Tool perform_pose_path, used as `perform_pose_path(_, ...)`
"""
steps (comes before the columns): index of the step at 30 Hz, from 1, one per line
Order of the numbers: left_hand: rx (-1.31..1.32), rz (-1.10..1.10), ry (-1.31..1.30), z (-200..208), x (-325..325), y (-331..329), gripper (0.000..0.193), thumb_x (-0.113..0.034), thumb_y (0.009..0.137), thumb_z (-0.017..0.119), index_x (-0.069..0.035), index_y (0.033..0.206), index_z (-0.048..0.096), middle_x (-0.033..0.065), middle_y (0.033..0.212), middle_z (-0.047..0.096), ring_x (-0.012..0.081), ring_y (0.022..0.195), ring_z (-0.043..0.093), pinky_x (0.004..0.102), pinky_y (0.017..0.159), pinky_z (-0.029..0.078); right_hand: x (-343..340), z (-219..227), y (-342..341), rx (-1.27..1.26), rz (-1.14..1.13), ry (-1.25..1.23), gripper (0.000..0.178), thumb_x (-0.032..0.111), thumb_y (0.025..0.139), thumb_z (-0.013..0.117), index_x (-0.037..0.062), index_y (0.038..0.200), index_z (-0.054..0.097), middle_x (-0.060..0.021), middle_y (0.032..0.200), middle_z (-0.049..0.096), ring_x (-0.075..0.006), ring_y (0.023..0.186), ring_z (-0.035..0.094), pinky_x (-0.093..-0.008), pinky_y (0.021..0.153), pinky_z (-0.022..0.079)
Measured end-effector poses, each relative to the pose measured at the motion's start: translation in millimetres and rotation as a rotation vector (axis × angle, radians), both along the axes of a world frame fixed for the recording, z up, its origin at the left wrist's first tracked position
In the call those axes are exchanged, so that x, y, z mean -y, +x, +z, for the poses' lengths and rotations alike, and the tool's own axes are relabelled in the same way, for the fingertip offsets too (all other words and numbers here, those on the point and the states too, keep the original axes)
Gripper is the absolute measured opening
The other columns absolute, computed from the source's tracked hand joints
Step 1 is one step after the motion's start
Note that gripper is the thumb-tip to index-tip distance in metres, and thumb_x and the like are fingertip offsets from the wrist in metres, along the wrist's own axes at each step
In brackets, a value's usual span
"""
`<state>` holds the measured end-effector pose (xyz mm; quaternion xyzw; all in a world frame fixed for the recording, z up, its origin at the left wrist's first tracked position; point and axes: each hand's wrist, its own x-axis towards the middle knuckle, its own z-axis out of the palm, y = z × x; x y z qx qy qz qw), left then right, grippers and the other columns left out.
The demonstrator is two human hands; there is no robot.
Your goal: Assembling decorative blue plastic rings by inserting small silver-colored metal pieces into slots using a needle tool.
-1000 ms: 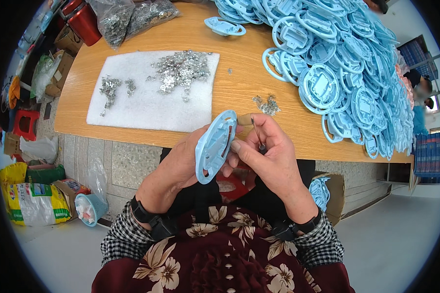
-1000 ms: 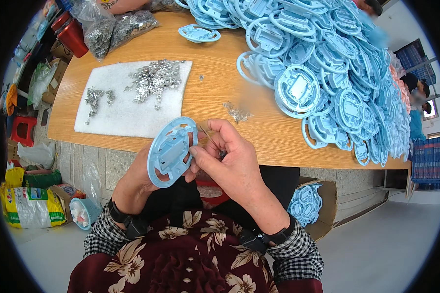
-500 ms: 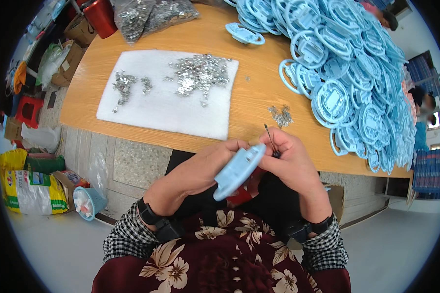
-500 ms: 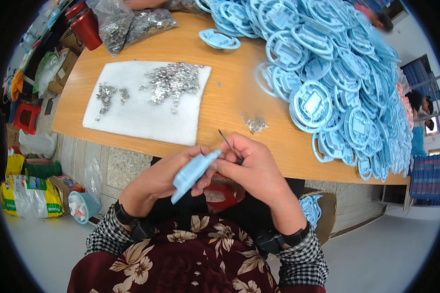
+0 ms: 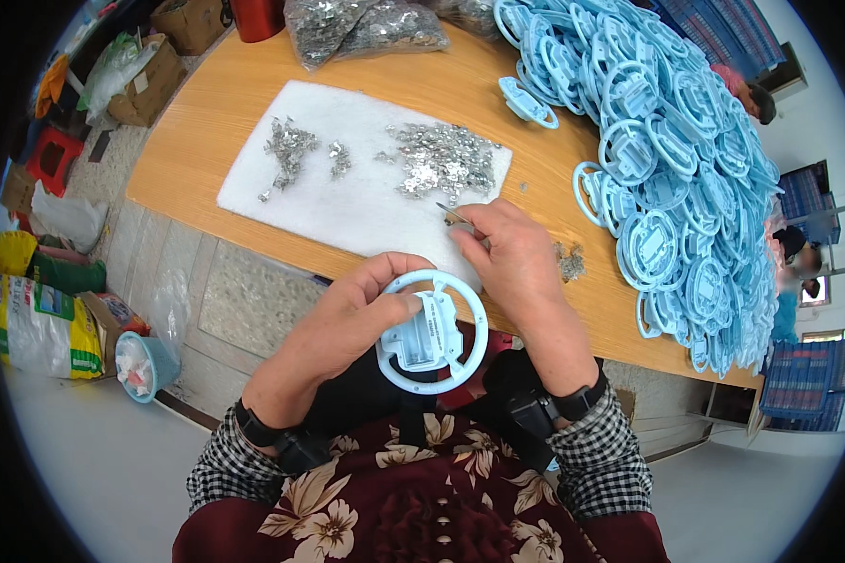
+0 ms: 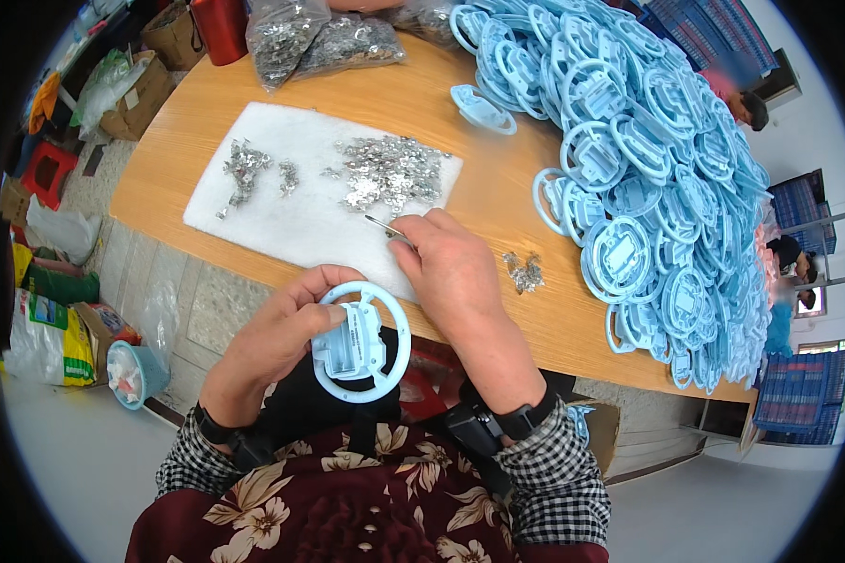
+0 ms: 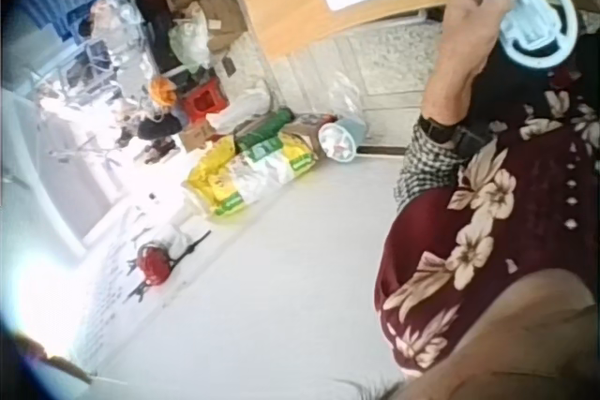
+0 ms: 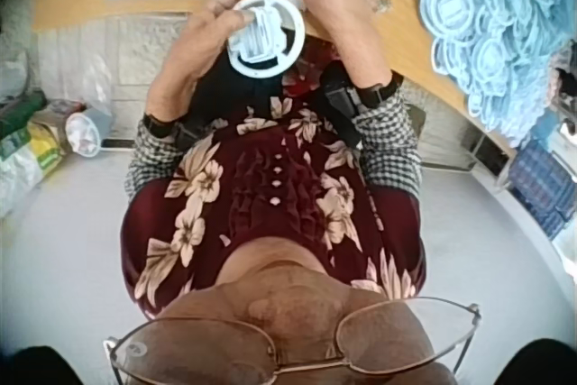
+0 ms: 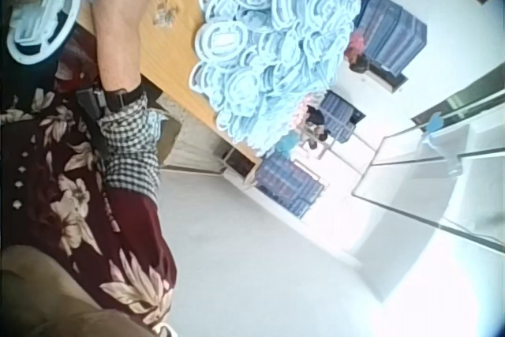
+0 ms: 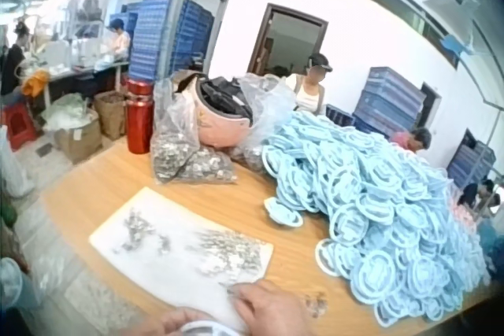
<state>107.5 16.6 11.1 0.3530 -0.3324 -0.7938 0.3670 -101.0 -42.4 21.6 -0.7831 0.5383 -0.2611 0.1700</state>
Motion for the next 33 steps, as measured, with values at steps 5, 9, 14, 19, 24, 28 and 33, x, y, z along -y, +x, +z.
perform_pose_path(5,0.073,0.055,-0.025,1,4,5,0.036,-0.007,0.096,0.05,0.003,0.131,0.054,0.0084,0.114,0.066,0.0125,0.1,0.066,0.0277,0.088,0.054,5,-9,5,-0.091,0.009,-0.126,0.013,0.013,0.088,0.07,0.0047,0.098,0.069,-0.0129,0.084,0.066,-0.028,0.07,0.065,-0.0377,0.066,0.052)
perform_pose_path(9,0.172,0.063,-0.192,-4,11,2,0.036,-0.01,0.101,0.046,0.003,0.134,0.054,0.008,0.115,0.067,0.0104,0.1,0.064,0.0251,0.087,0.053,-7,4,-8,0.38,-0.063,0.242,0.011,0.011,0.09,0.07,0.0004,0.092,0.067,-0.0009,0.07,0.056,-0.0084,0.066,0.05,-0.025,0.062,0.043)
perform_pose_path(14,0.49,0.083,-0.489,-1,24,-11,0.033,-0.011,0.098,0.05,0.006,0.122,0.065,0.0106,0.1,0.073,0.012,0.091,0.067,0.0278,0.081,0.054,-34,35,-15,0.473,-0.022,0.361,0.012,0.008,0.086,0.074,-0.0008,0.089,0.067,0.0035,0.073,0.057,-0.0044,0.065,0.049,-0.0221,0.059,0.041)
perform_pose_path(19,0.577,0.081,-0.562,-3,34,-24,0.032,-0.011,0.095,0.055,0.007,0.118,0.067,0.0118,0.093,0.074,0.0112,0.082,0.067,0.0282,0.073,0.054,-43,40,-15,0.209,0.051,0.192,0.014,0.007,0.083,0.075,-0.0005,0.092,0.067,-0.0034,0.071,0.055,-0.0108,0.059,0.055,-0.0265,0.055,0.044)
perform_pose_path(24,0.633,0.012,-0.515,-7,37,-30,0.032,-0.013,0.096,0.058,0.008,0.119,0.067,0.0131,0.094,0.074,0.0111,0.082,0.066,0.0276,0.073,0.054,-42,30,-18,0.144,0.07,0.162,0.013,0.007,0.084,0.074,0.0001,0.092,0.067,-0.0068,0.074,0.059,-0.0169,0.061,0.06,-0.03,0.056,0.048)
perform_pose_path(28,0.657,-0.008,-0.507,-6,37,-31,0.031,-0.013,0.096,0.059,0.007,0.118,0.067,0.0131,0.094,0.074,0.0108,0.083,0.066,0.0278,0.073,0.054,-43,26,-16,0.064,0.085,0.046,0.012,0.007,0.083,0.074,0.0025,0.091,0.066,-0.0101,0.078,0.063,-0.0249,0.065,0.064,-0.035,0.058,0.051)
perform_pose_path(33,0.711,0.022,-0.634,-10,38,-32,0.03,-0.012,0.095,0.059,0.006,0.117,0.069,0.0143,0.095,0.074,0.0116,0.083,0.067,0.0289,0.074,0.054,-57,13,-1,-0.095,0.083,-0.179,0.018,0.005,0.079,0.074,0.0063,0.095,0.067,-0.0103,0.079,0.06,-0.0282,0.065,0.063,-0.0384,0.058,0.052)
